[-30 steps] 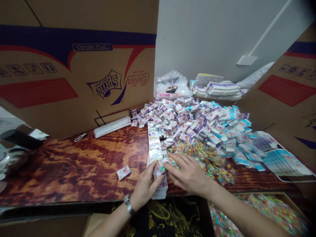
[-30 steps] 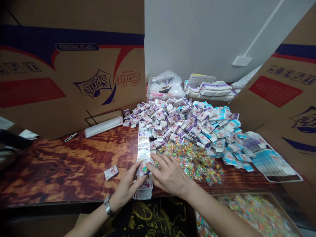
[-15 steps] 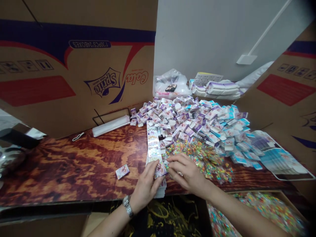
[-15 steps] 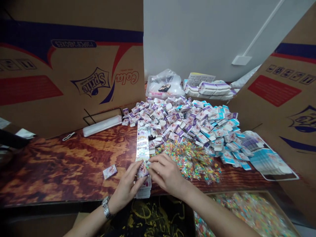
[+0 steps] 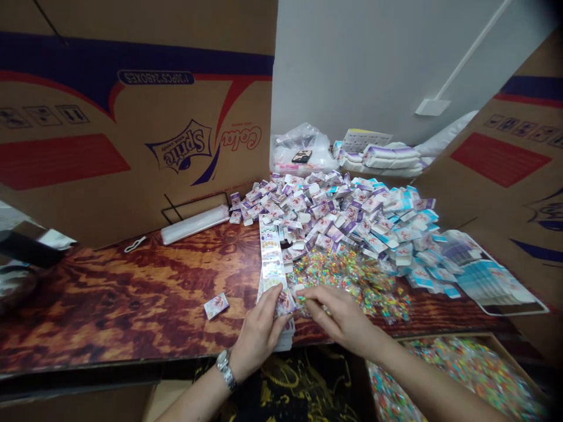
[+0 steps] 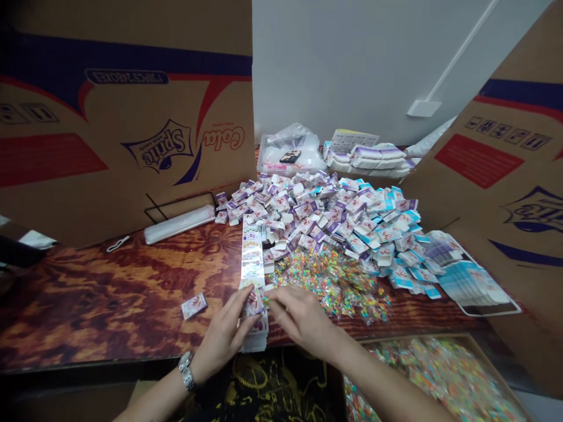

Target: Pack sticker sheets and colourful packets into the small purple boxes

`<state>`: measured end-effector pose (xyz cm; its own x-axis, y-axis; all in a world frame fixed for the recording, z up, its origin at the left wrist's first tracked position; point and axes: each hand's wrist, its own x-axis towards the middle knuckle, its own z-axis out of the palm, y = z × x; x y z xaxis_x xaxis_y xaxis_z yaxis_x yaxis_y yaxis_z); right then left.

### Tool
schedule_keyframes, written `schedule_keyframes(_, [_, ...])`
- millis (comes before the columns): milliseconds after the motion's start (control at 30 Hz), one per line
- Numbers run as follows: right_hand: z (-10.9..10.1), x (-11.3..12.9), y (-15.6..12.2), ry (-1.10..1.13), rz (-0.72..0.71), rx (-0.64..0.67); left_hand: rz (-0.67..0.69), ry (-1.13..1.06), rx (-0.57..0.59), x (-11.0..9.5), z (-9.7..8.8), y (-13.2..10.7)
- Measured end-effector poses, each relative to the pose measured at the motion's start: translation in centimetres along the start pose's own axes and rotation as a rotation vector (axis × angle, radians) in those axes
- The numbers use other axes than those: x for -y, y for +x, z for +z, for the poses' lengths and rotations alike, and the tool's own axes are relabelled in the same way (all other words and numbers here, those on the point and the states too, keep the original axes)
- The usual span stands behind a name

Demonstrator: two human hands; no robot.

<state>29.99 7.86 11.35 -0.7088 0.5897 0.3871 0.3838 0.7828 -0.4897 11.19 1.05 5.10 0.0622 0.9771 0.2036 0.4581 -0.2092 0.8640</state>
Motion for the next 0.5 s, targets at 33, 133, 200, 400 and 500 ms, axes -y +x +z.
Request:
schedule_keyframes(33, [-0.4, -0.1, 0.2, 0.031, 0.03, -0.027, -0.009, -0.003, 0.003, -0.1, -0.1, 0.0])
schedule_keyframes(133, [-1.1, -0.2, 0.7, -0.082, -0.04, -0.134, -0.045, -0.055, 0.004, -0.4, -0.4, 0.1])
schedule_keyframes(200, [-0.8, -0.1, 0.8, -0.245, -0.161, -0.141, -0.055, -0.102, 0.005, -0.6, -0.5, 0.1])
schedule_keyframes(400, [0.3, 0.1, 0.6, -0.444, -0.262, -0.052, -0.06, -0.146, 0.015, -0.5, -0.5, 0.0])
schedule_keyframes(500, [0.2, -0.1, 0.4, -0.45, -0.252, -0.007, -0.054, -0.152, 0.021, -0.1, -0.6, -0.1])
